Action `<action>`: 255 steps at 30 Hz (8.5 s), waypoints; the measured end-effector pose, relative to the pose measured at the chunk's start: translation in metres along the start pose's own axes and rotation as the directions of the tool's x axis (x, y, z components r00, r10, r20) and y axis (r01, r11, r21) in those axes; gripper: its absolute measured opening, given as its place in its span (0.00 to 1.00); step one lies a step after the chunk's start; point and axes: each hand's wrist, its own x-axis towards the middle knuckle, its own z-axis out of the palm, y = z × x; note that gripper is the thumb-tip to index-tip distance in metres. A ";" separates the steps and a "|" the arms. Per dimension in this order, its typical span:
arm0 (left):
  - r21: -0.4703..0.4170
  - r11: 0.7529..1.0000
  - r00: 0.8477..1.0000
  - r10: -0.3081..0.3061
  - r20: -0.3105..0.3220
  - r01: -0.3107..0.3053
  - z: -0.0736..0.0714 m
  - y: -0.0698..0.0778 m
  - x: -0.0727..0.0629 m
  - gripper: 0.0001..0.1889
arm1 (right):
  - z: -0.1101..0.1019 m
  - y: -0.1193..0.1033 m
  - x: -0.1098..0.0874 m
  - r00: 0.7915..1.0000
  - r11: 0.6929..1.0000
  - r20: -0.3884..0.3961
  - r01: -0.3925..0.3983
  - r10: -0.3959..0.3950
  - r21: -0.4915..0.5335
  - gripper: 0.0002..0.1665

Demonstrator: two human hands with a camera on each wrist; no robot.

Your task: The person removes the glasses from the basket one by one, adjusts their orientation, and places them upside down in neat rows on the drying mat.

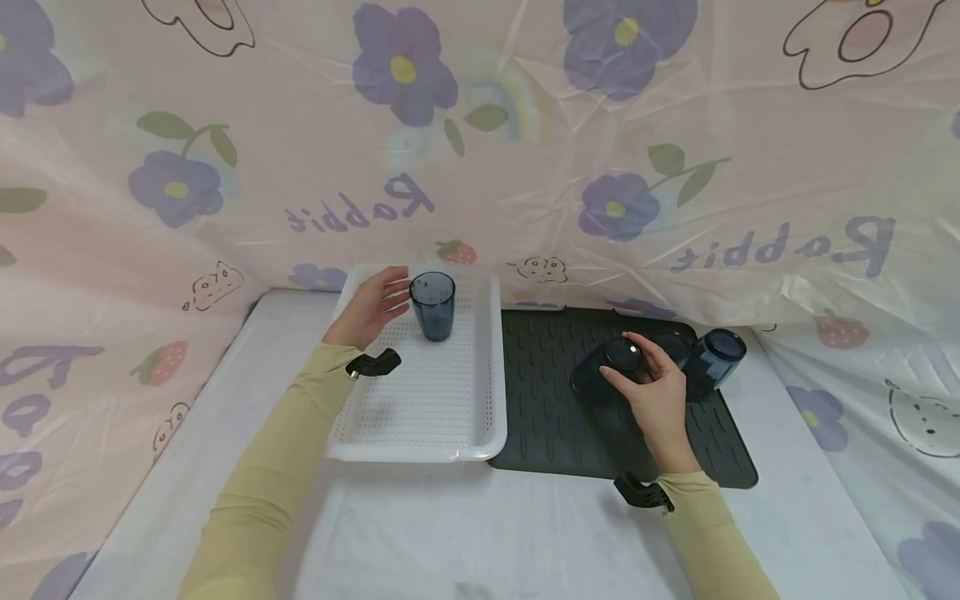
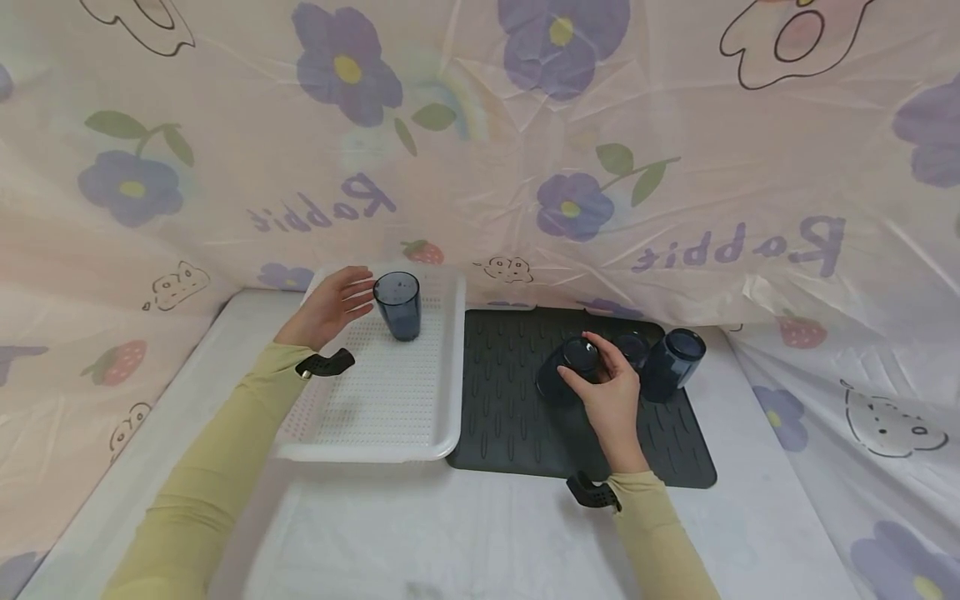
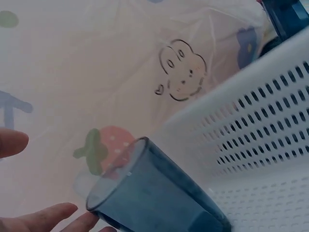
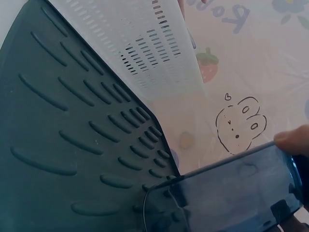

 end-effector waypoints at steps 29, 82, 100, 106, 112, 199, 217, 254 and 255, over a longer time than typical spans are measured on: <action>0.197 0.979 0.995 0.044 0.085 -0.060 0.008 -0.014 0.025 0.28 | 0.008 -0.008 0.002 1.000 1.000 -0.014 0.005 -0.005 -0.012 0.37; 0.577 0.801 0.987 0.121 0.104 -0.159 0.003 -0.026 0.006 0.39 | 0.002 0.023 0.008 0.996 0.998 0.087 0.028 -0.022 -0.061 0.42; 0.688 0.706 0.983 0.172 0.065 -0.169 0.007 -0.032 -0.007 0.40 | 0.001 0.018 0.008 0.996 0.998 0.091 0.006 0.000 -0.067 0.42; 0.718 0.673 0.982 0.166 0.087 -0.177 0.008 -0.035 -0.016 0.39 | -0.001 0.016 0.007 0.995 0.998 0.098 -0.012 0.017 -0.058 0.42; 0.759 0.621 0.979 0.178 0.103 -0.193 0.006 -0.036 -0.024 0.39 | -0.003 0.013 0.007 0.993 0.998 0.114 -0.033 0.040 -0.062 0.40; 0.269 0.902 0.932 0.360 -0.036 -0.337 0.012 -0.004 -0.078 0.37 | -0.012 -0.007 0.002 0.992 0.998 0.111 -0.063 0.066 -0.026 0.36; -0.022 0.952 0.948 0.302 -0.102 -0.305 0.020 -0.011 -0.082 0.35 | -0.008 -0.006 0.000 0.992 0.999 0.118 -0.043 0.040 0.027 0.34; -0.211 0.962 0.985 0.167 -0.047 -0.173 0.069 -0.025 -0.081 0.32 | -0.013 -0.039 -0.007 0.998 0.969 0.018 0.060 -0.066 0.239 0.24; -0.210 0.963 0.985 0.165 -0.046 -0.171 0.070 -0.026 -0.081 0.32 | -0.012 -0.040 -0.007 0.997 0.967 0.027 0.061 -0.070 0.248 0.23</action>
